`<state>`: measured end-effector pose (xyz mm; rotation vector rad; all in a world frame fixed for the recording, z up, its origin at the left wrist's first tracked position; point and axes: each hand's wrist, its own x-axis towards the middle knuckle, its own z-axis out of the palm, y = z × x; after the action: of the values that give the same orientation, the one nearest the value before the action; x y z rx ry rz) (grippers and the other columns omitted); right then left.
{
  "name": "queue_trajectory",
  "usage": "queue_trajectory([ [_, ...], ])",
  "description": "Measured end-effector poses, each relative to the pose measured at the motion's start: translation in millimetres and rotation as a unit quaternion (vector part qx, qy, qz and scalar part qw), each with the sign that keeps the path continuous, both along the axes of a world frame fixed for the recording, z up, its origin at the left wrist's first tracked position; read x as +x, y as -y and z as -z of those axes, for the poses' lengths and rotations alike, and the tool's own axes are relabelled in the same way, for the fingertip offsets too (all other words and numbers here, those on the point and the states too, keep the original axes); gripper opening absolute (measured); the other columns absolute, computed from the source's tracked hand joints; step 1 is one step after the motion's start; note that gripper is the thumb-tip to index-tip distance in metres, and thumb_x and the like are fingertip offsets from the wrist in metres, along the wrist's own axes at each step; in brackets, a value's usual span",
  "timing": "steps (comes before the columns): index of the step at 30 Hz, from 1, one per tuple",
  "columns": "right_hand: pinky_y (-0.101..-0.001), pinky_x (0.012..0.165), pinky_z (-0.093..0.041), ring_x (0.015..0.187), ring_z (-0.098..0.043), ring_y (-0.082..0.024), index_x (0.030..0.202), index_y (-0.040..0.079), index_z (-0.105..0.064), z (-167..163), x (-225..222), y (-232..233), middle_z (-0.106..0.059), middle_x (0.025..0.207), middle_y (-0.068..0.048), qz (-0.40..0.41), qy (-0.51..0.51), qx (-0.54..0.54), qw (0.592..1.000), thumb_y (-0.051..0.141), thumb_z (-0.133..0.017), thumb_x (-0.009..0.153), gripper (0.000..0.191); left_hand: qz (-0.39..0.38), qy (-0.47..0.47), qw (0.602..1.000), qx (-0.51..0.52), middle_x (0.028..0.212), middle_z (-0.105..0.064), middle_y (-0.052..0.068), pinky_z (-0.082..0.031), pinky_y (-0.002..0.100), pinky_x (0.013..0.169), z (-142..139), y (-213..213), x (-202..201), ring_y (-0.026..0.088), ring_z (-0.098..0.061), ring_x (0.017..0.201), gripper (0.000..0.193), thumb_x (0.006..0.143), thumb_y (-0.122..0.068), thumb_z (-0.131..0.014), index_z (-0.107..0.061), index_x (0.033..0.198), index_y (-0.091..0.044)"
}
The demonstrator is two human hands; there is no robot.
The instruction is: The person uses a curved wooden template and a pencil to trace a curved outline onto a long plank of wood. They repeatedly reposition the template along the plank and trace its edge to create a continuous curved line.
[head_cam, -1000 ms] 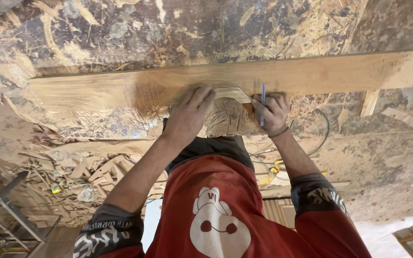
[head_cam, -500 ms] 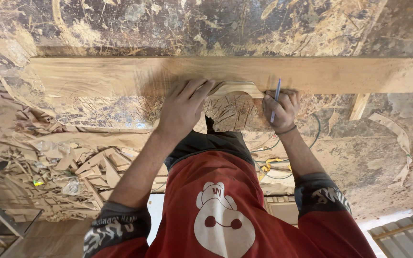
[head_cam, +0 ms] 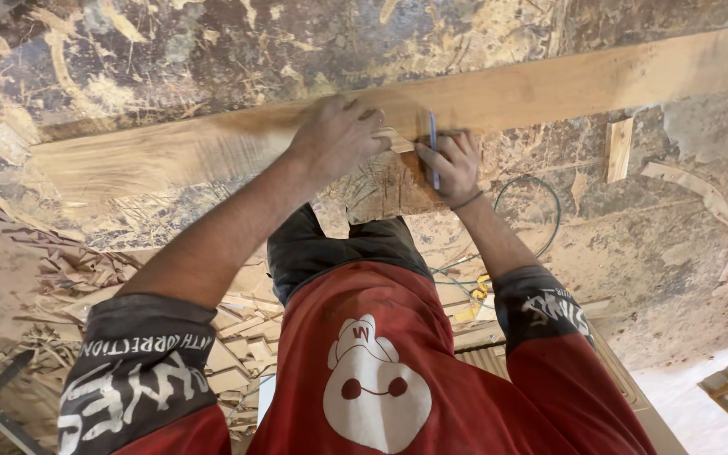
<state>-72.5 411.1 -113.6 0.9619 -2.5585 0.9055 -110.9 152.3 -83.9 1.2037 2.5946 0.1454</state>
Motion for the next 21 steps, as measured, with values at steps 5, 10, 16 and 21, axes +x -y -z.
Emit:
queue_trajectory([
  [5,-0.0442,0.079,-0.049,0.093,-0.066,-0.028,0.105,0.009,-0.071,-7.5,3.9,-7.2,-0.069,0.1,-0.006,0.002,0.002,0.004,1.0,0.011,-0.089,0.087,0.026,0.024,-0.078,0.997,0.012,0.129,-0.066,-0.001,-0.05,0.038,0.103,-4.3,-4.8,-1.0,0.02,-0.064,0.118,0.041,0.079,-0.016,-0.075,-0.071,0.11,-0.043],
  [10,-0.0438,0.081,-0.049,0.094,-0.065,-0.028,0.106,0.009,-0.071,-14.7,14.1,-13.3,-0.07,0.103,-0.006,0.005,0.016,0.009,1.0,0.011,-0.086,0.086,0.025,0.058,0.046,0.991,-0.115,0.125,-0.067,0.0,-0.046,0.042,0.104,-26.5,-10.9,-5.8,0.022,-0.058,0.125,0.022,0.097,-0.029,-0.065,-0.071,0.116,-0.04],
  [16,-0.0459,0.089,-0.05,0.1,-0.065,-0.03,0.108,0.009,-0.072,-30.2,26.2,-8.2,-0.071,0.107,-0.007,0.019,0.022,0.029,0.999,0.004,-0.079,0.084,0.025,0.071,0.053,0.988,-0.127,0.127,-0.064,0.002,-0.039,0.048,0.11,-48.2,-13.8,-5.9,0.022,-0.053,0.126,0.028,0.096,-0.052,-0.054,-0.07,0.119,-0.046],
  [21,-0.0457,0.087,-0.054,0.1,-0.067,-0.035,0.11,0.005,-0.07,-50.2,60.7,18.4,-0.07,0.105,-0.012,0.117,0.047,-0.024,0.992,0.007,-0.075,0.091,0.02,0.06,0.012,0.992,-0.112,0.129,-0.063,0.002,-0.038,0.05,0.109,-52.7,-0.4,6.5,0.026,-0.05,0.128,0.032,0.094,-0.06,-0.051,-0.073,0.112,-0.044],
])
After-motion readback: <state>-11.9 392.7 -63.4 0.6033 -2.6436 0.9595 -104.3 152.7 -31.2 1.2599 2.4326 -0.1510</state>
